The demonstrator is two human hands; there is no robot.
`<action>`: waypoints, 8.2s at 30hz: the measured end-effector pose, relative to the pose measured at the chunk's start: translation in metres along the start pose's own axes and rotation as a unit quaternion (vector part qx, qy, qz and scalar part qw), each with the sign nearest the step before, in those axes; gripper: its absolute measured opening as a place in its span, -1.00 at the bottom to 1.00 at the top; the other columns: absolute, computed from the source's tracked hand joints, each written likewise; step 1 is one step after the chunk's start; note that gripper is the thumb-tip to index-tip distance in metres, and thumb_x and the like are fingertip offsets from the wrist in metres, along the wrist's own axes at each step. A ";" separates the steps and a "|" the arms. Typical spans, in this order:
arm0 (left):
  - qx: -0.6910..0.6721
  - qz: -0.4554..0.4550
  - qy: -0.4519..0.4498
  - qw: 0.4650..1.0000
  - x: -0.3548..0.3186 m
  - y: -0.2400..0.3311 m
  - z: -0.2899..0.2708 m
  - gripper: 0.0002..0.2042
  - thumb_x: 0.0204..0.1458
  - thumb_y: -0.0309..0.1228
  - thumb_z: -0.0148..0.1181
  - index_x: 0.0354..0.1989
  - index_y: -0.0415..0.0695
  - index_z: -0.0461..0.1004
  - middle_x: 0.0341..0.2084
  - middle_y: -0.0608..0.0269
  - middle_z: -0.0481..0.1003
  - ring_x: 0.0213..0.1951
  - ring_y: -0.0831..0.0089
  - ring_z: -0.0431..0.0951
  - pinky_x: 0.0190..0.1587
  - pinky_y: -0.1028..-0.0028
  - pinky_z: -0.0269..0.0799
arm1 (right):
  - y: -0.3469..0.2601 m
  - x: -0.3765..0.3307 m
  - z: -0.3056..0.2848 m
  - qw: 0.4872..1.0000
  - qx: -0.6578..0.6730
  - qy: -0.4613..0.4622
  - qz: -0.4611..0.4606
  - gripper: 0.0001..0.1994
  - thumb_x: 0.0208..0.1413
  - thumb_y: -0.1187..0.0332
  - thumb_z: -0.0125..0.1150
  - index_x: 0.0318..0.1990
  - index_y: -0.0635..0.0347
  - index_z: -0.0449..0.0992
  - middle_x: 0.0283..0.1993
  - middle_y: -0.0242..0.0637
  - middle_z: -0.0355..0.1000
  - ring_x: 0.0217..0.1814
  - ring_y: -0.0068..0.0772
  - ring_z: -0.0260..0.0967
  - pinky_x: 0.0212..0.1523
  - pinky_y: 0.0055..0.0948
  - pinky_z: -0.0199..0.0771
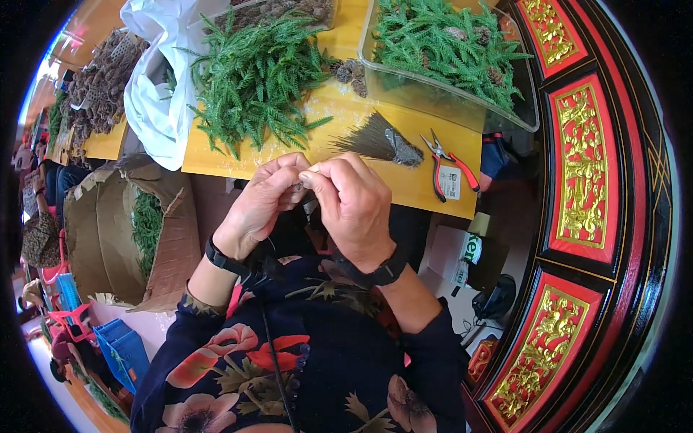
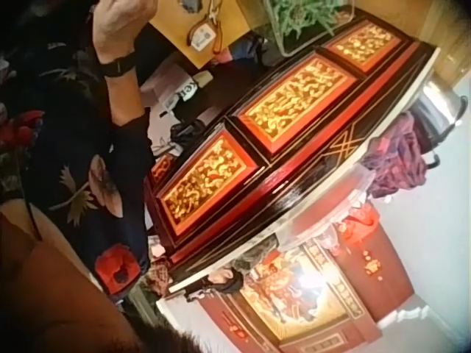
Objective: Trimming and sorting green plant branches and nuts at a production workstation.
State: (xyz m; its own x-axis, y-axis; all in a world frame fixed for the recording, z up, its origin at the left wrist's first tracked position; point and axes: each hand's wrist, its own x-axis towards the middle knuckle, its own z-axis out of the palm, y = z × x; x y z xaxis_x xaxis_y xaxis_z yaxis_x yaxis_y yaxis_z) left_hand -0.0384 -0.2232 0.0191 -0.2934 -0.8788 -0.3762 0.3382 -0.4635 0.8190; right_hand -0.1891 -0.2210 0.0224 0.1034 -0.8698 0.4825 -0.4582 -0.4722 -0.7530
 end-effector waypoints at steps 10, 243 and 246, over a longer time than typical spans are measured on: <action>0.001 -0.125 -0.065 0.990 -0.006 0.009 -0.011 -0.84 0.07 -0.37 -0.12 -0.40 -0.15 0.38 -0.67 0.57 0.12 -0.65 0.74 0.02 -0.63 0.66 -0.13 | 0.010 0.011 -0.016 0.987 0.034 -0.104 -0.120 -0.87 -0.09 0.61 0.25 -0.33 0.29 0.51 -0.34 -0.25 0.45 -0.39 -0.37 0.44 -0.39 -0.49 0.42; 0.022 0.184 0.155 0.970 -0.005 0.001 -0.018 -0.82 0.07 -0.56 0.16 -0.14 -0.23 0.48 -0.40 0.42 0.43 -0.29 0.65 0.45 -0.14 0.63 0.39 | 0.031 -0.034 -0.041 0.898 0.356 0.063 0.250 -0.89 0.13 0.48 0.13 -0.22 0.31 0.50 -0.19 -0.33 0.47 -0.39 -0.65 0.30 -0.35 -0.68 0.25; 0.080 0.224 0.159 0.958 -0.005 -0.002 -0.020 -0.81 0.02 -0.61 0.20 -0.17 -0.25 0.49 -0.36 0.41 0.46 -0.27 0.66 0.45 -0.12 0.67 0.33 | 0.031 -0.035 -0.038 0.902 0.352 0.063 0.241 -0.90 0.13 0.48 0.13 -0.23 0.31 0.50 -0.20 -0.34 0.46 -0.39 -0.66 0.29 -0.36 -0.68 0.25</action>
State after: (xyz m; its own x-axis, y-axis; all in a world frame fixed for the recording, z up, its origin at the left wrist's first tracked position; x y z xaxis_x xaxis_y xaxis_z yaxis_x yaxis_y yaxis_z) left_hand -0.0203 -0.2197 0.0106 0.1443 -0.9875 -0.0634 0.2169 -0.0310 0.9757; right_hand -0.2402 -0.1993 -0.0011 -0.0801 -0.9961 0.0361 0.2565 -0.0556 -0.9649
